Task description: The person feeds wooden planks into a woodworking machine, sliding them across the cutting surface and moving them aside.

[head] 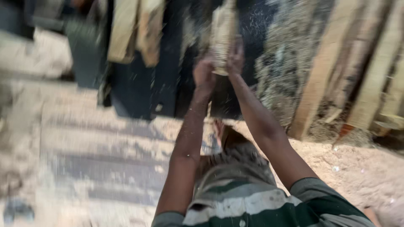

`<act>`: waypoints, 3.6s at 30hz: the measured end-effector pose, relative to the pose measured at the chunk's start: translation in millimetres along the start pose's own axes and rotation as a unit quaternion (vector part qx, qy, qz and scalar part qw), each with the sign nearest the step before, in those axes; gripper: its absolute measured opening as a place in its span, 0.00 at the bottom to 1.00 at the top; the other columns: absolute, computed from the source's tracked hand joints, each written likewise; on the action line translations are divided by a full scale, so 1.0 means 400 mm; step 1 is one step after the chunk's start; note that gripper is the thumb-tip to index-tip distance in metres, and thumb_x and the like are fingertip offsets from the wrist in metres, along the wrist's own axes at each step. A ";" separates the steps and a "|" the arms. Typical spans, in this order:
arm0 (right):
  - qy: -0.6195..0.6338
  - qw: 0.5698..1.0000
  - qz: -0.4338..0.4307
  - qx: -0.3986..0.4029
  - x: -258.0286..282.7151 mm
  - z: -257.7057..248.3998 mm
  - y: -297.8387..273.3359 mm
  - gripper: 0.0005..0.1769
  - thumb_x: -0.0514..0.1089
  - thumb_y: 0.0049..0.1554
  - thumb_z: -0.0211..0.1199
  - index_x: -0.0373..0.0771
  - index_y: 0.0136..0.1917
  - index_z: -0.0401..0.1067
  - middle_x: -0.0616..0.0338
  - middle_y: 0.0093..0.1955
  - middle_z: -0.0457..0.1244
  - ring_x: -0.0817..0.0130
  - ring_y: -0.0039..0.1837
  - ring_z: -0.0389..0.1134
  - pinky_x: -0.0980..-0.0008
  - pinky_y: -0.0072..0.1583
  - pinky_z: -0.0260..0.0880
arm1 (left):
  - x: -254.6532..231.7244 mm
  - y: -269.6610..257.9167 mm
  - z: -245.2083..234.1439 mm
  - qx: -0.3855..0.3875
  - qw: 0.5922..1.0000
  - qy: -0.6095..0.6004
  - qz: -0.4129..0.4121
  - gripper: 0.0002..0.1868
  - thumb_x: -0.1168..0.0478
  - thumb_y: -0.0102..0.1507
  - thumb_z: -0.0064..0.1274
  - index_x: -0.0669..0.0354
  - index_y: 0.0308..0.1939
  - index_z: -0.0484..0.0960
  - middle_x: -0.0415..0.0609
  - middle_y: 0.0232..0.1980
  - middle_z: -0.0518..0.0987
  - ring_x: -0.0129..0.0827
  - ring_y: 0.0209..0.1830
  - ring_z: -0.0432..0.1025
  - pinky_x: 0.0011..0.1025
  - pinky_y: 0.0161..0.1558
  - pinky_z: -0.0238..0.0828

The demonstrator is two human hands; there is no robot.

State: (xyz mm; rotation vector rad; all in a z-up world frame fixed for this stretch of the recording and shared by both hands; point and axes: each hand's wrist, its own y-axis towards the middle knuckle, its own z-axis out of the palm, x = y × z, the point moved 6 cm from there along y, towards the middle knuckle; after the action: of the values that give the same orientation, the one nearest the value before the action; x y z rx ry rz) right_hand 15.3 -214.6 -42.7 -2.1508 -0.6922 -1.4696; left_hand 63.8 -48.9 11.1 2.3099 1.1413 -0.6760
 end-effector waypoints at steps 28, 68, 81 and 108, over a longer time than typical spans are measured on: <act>0.062 0.958 0.194 0.200 -0.350 -0.311 -1.298 0.44 0.57 0.65 0.65 0.28 0.79 0.51 0.32 0.76 0.59 0.47 0.74 0.62 0.56 0.69 0.65 | 0.115 -1.564 -0.179 0.296 0.781 -0.395 -0.384 0.18 0.62 0.63 0.57 0.66 0.55 0.78 0.47 0.38 0.83 0.27 0.31 0.73 0.29 0.29 0.69; -0.259 0.951 -0.015 0.171 -0.059 0.118 -0.417 0.73 0.87 0.55 0.56 0.14 0.76 0.43 0.15 0.75 0.39 0.24 0.74 0.44 0.35 0.70 0.48 | -0.032 -0.864 -0.225 0.187 0.982 0.034 -0.025 0.60 0.33 0.60 0.55 0.69 0.79 0.42 0.71 0.82 0.39 0.61 0.83 0.32 0.57 0.77 0.30; -0.368 0.922 -0.109 0.045 -0.033 0.120 -0.306 0.46 0.68 0.65 0.55 0.19 0.69 0.59 0.21 0.70 0.55 0.34 0.71 0.58 0.41 0.72 0.57 | -0.043 -0.368 -0.110 0.220 0.972 0.082 0.015 0.42 0.49 0.74 0.36 0.67 0.80 0.31 0.63 0.84 0.31 0.52 0.85 0.25 0.47 0.81 0.19; -0.374 0.916 -0.013 0.146 -0.264 -0.225 -1.174 0.79 0.63 0.38 0.81 0.30 0.80 0.30 0.19 0.80 0.30 0.25 0.81 0.35 0.40 0.74 0.44 | 0.060 -1.124 -0.009 0.248 0.873 -0.366 -0.204 0.52 0.35 0.69 0.47 0.76 0.79 0.51 0.67 0.75 0.66 0.53 0.71 0.68 0.49 0.69 0.67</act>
State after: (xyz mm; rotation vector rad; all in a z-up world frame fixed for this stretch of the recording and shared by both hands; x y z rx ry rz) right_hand -375.2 78.9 -74.7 -2.4276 -1.1080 -0.4493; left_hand -290.3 210.7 -88.0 1.8322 1.1450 -1.9969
